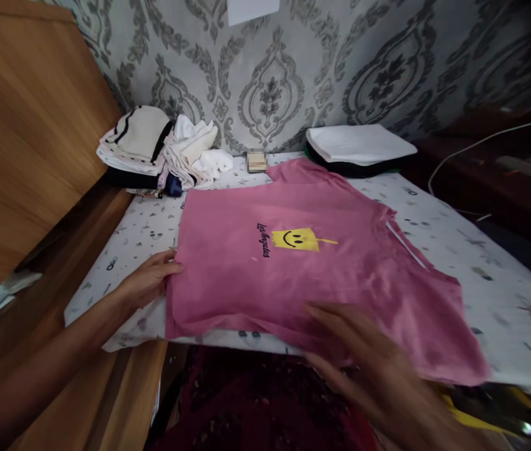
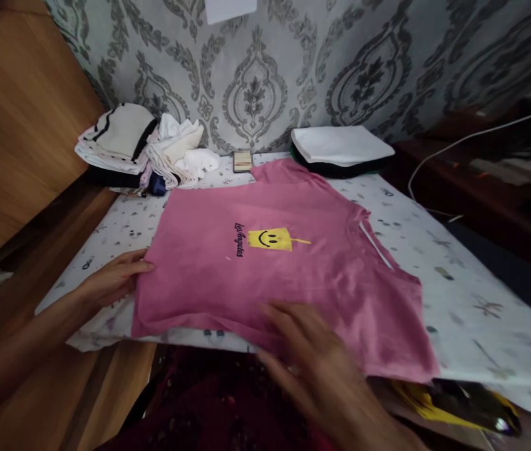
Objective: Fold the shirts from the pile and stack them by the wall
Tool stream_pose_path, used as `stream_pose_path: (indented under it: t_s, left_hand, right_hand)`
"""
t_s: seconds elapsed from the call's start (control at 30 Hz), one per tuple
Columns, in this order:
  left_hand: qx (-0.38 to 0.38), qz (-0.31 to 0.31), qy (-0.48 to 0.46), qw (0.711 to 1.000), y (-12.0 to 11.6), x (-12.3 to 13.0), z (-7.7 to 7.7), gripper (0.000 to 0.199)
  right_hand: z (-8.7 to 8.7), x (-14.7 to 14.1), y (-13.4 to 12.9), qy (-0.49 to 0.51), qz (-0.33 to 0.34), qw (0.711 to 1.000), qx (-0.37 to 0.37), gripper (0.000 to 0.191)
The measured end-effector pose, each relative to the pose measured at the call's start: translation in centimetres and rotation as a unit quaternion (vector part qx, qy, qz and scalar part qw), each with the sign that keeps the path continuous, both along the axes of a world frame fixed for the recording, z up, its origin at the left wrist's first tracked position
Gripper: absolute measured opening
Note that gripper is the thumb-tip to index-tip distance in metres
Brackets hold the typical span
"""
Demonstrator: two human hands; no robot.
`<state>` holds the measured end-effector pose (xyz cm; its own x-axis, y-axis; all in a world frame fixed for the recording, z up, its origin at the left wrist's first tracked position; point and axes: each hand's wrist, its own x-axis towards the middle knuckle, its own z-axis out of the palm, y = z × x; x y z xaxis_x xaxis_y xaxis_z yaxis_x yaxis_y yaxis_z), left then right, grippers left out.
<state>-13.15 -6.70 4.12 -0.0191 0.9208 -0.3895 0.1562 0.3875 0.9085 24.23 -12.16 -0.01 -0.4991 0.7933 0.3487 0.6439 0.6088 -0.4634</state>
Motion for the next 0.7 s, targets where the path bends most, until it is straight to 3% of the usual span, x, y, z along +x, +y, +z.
stream_pose_path:
  t_s: [0.07,0.13,0.23,0.33,0.5,0.6,0.7]
  left_hand:
    - [-0.045,0.062,-0.075,0.994,-0.2,0.4,0.3,0.039]
    - [-0.057,0.103,-0.099,0.988,-0.5,0.6,0.5,0.049]
    - [-0.049,0.115,-0.092,0.988,-1.2,-0.1,0.6,0.067]
    - [-0.039,0.093,-0.049,0.994,-1.6,-1.2,0.1,0.064]
    - [0.076,0.007,0.085,0.993,-1.5,-2.0,-1.3,0.022]
    - [0.167,-0.069,0.212,0.960,-1.5,-1.7,-1.5,0.013]
    - [0.215,-0.120,0.335,0.909,-2.1,-1.0,-0.9,0.023]
  right_hand:
    - [-0.4,-4.2,1.4,-0.027,0.070,0.997,0.030,0.052]
    - [-0.4,-7.5,2.1,-0.051,0.121,0.991,0.004,0.048]
    - [-0.1,-10.1,2.2,-0.097,0.183,0.977,-0.053,0.041]
    - [0.5,-10.6,2.3,-0.141,0.246,0.956,-0.069,0.028]
    - [2.7,-11.2,3.2,-0.166,0.303,0.936,-0.066,0.011]
    - [4.2,-12.0,4.3,-0.118,0.355,0.919,-0.126,0.010]
    - [4.5,-14.0,6.5,-0.018,0.291,0.940,-0.175,0.013]
